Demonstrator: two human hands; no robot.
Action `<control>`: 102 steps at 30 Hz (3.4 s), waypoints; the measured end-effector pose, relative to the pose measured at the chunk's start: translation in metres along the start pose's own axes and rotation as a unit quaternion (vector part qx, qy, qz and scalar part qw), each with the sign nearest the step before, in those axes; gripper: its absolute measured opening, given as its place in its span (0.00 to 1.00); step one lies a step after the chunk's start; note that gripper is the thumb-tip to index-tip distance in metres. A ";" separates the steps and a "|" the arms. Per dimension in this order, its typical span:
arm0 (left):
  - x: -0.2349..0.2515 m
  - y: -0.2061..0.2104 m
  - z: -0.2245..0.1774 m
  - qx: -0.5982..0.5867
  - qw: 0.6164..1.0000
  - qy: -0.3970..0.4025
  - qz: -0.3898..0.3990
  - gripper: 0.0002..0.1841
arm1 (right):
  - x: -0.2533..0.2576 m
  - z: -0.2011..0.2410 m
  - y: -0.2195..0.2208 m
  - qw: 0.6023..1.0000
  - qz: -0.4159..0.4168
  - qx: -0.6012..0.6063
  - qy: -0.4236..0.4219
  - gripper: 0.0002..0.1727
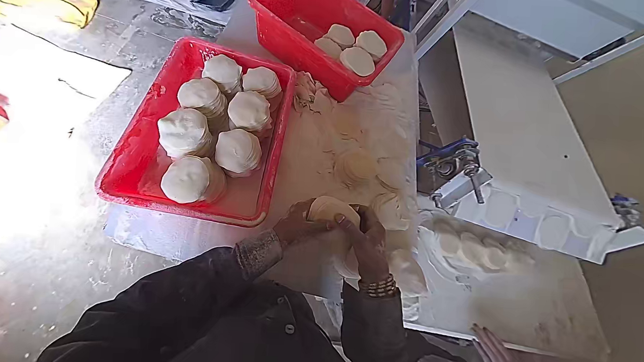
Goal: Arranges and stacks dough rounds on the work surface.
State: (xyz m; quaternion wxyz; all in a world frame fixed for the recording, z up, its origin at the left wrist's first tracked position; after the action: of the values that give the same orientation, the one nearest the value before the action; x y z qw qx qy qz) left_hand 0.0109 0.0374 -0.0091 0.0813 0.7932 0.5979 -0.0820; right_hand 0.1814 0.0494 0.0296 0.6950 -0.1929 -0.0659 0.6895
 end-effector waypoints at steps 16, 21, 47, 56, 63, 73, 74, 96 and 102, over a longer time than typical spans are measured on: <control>-0.002 -0.023 -0.026 -0.081 0.992 -0.033 0.086 0.13 | -0.009 -0.005 0.028 0.970 0.172 0.160 -0.068 0.29; -0.013 -0.023 0.002 -0.272 0.956 -0.103 -0.043 0.30 | -0.013 0.039 0.029 0.966 0.180 0.136 -0.129 0.23; -0.053 -0.028 -0.021 -0.318 0.940 -0.109 -0.054 0.25 | -0.003 0.033 0.055 0.989 0.108 0.099 -0.014 0.17; -0.096 -0.132 -0.042 -0.195 0.971 -0.037 -0.130 0.22 | -0.012 0.046 0.150 0.875 0.303 0.367 0.090 0.31; -0.090 -0.192 -0.043 -0.172 0.963 -0.062 -0.196 0.24 | 0.014 0.094 0.195 0.934 0.267 0.221 0.087 0.16; 0.043 -0.301 -0.089 -0.077 0.969 -0.004 -0.234 0.24 | 0.160 0.166 0.245 0.966 0.183 0.181 0.019 0.16; 0.062 -0.309 -0.093 -0.075 0.968 -0.002 -0.239 0.24 | 0.177 0.170 0.248 0.970 0.163 0.180 0.021 0.17; 0.019 -0.314 -0.059 0.276 0.952 0.039 -0.128 0.26 | 0.177 0.055 0.033 0.950 -0.043 -0.308 0.011 0.20; -0.048 -0.255 -0.054 0.178 0.970 0.057 -0.158 0.27 | 0.204 -0.014 -0.038 0.927 0.005 -0.308 0.215 0.40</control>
State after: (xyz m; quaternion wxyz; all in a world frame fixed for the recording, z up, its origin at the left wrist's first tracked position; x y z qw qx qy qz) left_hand -0.2460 0.0738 0.0470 -0.1090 0.6939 0.6950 -0.1535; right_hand 0.2299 0.2487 -0.0057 0.5956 -0.5416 -0.1229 0.5804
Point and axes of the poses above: each hand's wrist, its own x-axis towards the middle knuckle, its own y-axis out of the palm, z = x × y, the point moved 4 cm from there along x, towards the middle knuckle
